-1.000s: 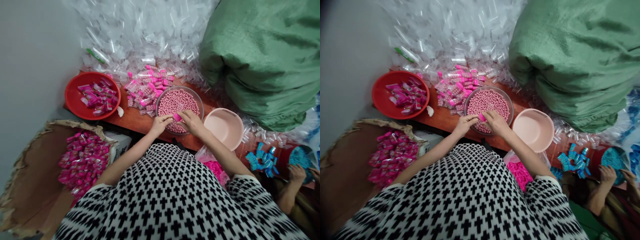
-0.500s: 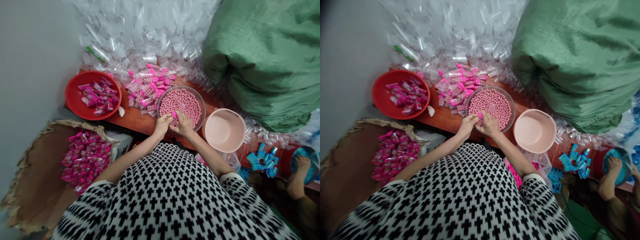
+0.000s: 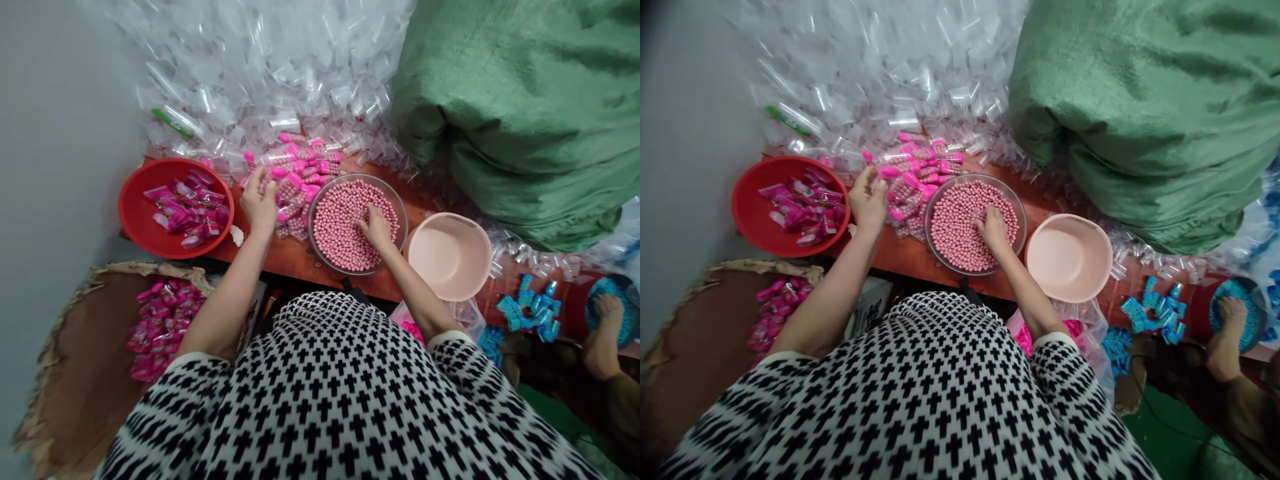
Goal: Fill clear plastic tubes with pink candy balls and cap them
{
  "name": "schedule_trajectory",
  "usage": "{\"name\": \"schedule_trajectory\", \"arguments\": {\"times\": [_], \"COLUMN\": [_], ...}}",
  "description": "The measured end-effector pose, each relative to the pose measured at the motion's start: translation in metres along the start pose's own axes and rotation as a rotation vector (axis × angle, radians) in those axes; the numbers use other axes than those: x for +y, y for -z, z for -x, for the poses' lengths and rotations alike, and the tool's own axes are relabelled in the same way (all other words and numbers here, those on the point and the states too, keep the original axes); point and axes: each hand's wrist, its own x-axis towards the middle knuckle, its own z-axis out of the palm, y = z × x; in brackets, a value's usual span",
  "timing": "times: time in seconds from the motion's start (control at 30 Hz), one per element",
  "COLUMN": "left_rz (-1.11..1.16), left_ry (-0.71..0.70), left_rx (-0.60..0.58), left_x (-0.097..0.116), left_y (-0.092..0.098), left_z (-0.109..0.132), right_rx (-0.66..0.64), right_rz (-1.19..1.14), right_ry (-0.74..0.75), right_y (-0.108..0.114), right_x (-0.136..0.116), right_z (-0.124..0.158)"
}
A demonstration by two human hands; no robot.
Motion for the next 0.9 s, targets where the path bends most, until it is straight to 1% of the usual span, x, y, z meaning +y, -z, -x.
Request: {"name": "schedule_trajectory", "arguments": {"times": [0.03, 0.07, 0.1, 0.13, 0.2, 0.27, 0.33, 0.43, 0.47, 0.5, 0.53, 0.6, 0.67, 0.73, 0.77, 0.8, 0.83, 0.9], "left_rz": [-0.059, -0.103, -0.121, -0.121, -0.090, -0.052, -0.035, 0.004, 0.024, 0.042, 0.055, 0.056, 0.039, -0.014, -0.034, -0.044, -0.048, -0.044], "left_ry": [-0.049, -0.090, -0.119, -0.149, -0.166, -0.147, -0.121, -0.092, -0.081, -0.069, -0.054, -0.025, 0.014, 0.056, 0.079, 0.115, 0.155, 0.210], "left_rx": [0.034, 0.059, 0.057, -0.004, -0.178, -0.373, -0.534, -0.722, -0.765, -0.794, -0.808, -0.816, -0.856, -0.856, -0.875, -0.876, -0.883, -0.855], "left_x": [0.003, 0.008, 0.014, 0.020, 0.032, 0.041, 0.045, 0.047, 0.047, 0.047, 0.047, 0.048, 0.049, 0.050, 0.052, 0.053, 0.055, 0.059], "left_y": [0.002, 0.001, -0.003, -0.008, -0.025, -0.046, -0.066, -0.089, -0.094, -0.099, -0.102, -0.108, -0.112, -0.114, -0.116, -0.118, -0.121, -0.128], "left_z": [-0.002, 0.002, 0.009, 0.018, 0.042, 0.064, 0.080, 0.096, 0.100, 0.104, 0.109, 0.117, 0.126, 0.136, 0.141, 0.146, 0.151, 0.158], "right_rx": [0.000, 0.007, 0.016, 0.022, 0.017, -0.009, -0.034, -0.043, -0.020, 0.028, 0.088, 0.253, 0.418, 0.553, 0.606, 0.640, 0.633, 0.656], "right_rz": [-0.003, -0.014, -0.035, -0.067, -0.160, -0.266, -0.351, -0.433, -0.460, -0.494, -0.540, -0.657, -0.753, -0.829, -0.827, -0.781, -0.711, -0.662], "right_ry": [-0.013, -0.020, -0.025, -0.029, -0.038, -0.026, 0.022, 0.102, 0.089, 0.045, -0.021, -0.200, -0.413, -0.655, -0.811, -0.990, -1.159, -1.321], "right_y": [-0.004, -0.008, -0.010, -0.012, -0.012, -0.007, 0.002, 0.018, 0.023, 0.026, 0.029, 0.028, 0.021, 0.008, 0.001, -0.006, -0.012, -0.022], "right_x": [0.001, 0.002, 0.003, 0.004, 0.005, 0.005, 0.001, -0.008, -0.009, -0.009, -0.007, 0.005, 0.029, 0.064, 0.084, 0.105, 0.127, 0.168], "right_z": [-0.002, -0.003, -0.004, -0.004, -0.003, -0.001, 0.005, 0.032, 0.047, 0.064, 0.083, 0.130, 0.184, 0.242, 0.271, 0.298, 0.323, 0.366]}}
